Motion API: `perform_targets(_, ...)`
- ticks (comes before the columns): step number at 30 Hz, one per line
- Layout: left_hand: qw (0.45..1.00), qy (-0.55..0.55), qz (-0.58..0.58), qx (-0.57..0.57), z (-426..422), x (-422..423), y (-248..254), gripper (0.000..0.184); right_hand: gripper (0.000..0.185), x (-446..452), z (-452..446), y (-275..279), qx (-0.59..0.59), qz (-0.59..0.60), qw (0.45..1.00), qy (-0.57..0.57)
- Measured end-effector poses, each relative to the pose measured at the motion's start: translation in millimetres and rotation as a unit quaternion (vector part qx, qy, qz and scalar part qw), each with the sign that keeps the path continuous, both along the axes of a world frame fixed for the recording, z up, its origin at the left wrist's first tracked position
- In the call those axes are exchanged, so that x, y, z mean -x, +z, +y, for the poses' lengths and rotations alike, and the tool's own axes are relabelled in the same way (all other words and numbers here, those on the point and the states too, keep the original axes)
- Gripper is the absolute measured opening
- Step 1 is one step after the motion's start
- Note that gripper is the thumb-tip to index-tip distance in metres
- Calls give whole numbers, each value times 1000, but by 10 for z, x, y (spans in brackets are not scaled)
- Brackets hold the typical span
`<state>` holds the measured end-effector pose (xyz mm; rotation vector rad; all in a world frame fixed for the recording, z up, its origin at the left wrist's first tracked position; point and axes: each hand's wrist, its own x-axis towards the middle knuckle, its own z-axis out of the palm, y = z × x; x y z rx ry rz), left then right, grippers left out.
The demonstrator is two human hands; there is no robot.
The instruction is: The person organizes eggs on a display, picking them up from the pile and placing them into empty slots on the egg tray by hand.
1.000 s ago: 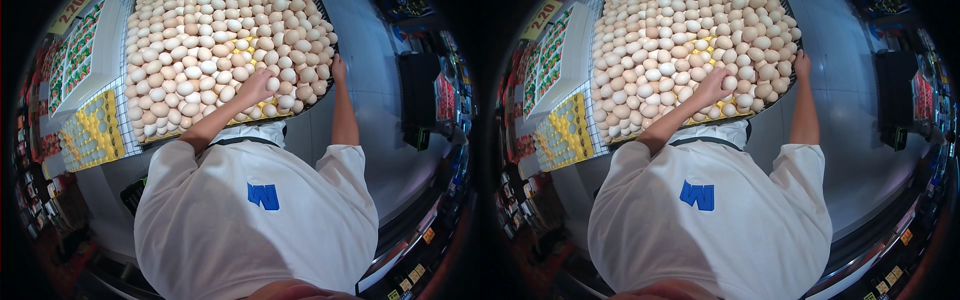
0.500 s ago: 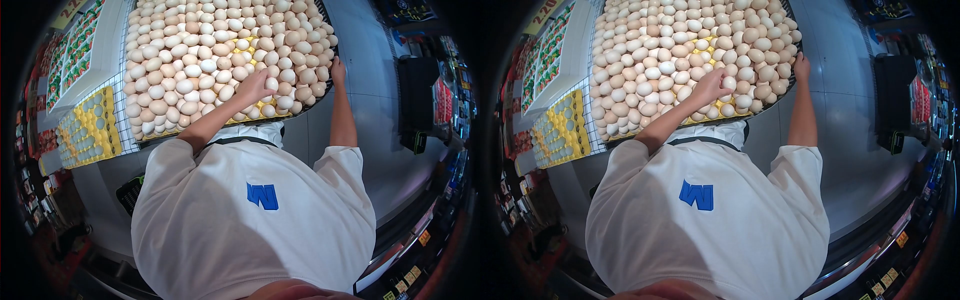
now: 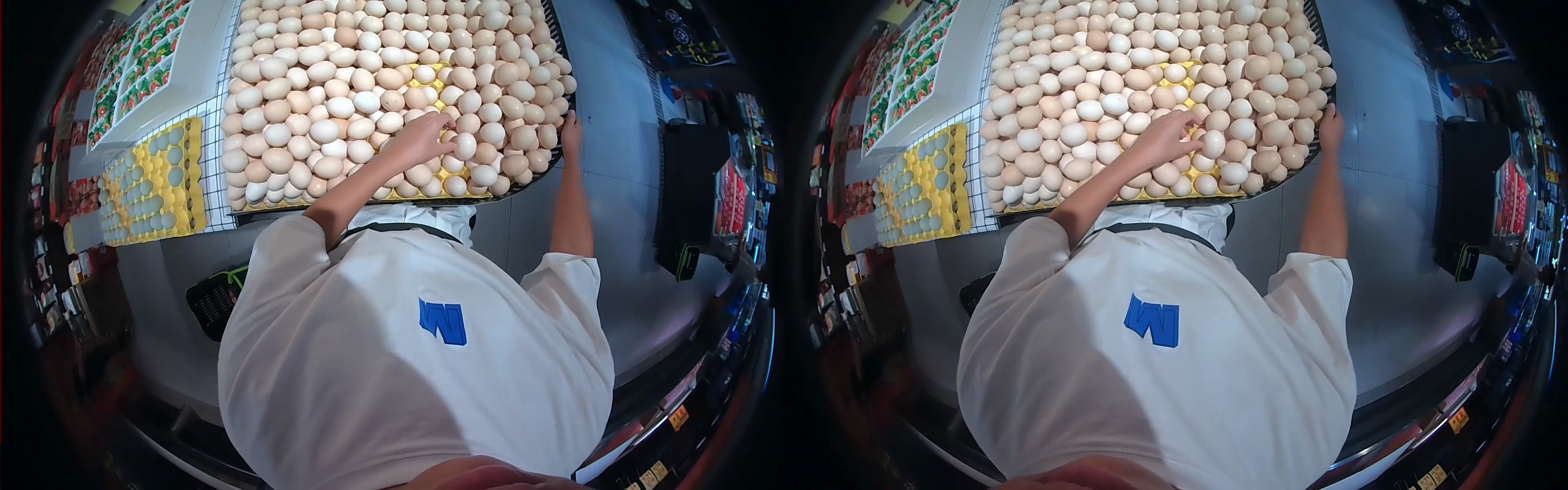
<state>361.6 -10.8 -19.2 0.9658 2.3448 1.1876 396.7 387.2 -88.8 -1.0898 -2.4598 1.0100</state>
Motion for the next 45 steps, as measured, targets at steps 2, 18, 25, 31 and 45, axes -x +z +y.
perform_targets(2,1000,3,0,17,-101,24,61,36,58,-32,17,1,-19,-2,1000,-2)
perform_targets(18,998,-23,35,37,171,-188,5,44,15,-457,-1292,1021,-184,215,942,180)
perform_targets(25,999,-5,-18,38,217,-183,-72,41,24,-772,-2077,986,-310,12,897,315)
perform_targets(31,1000,-4,-9,-11,211,-172,-141,40,37,-721,-2211,850,-331,-73,894,293)
perform_targets(45,997,21,-51,-45,307,-190,-347,32,37,-739,-2173,913,-311,-51,908,277)
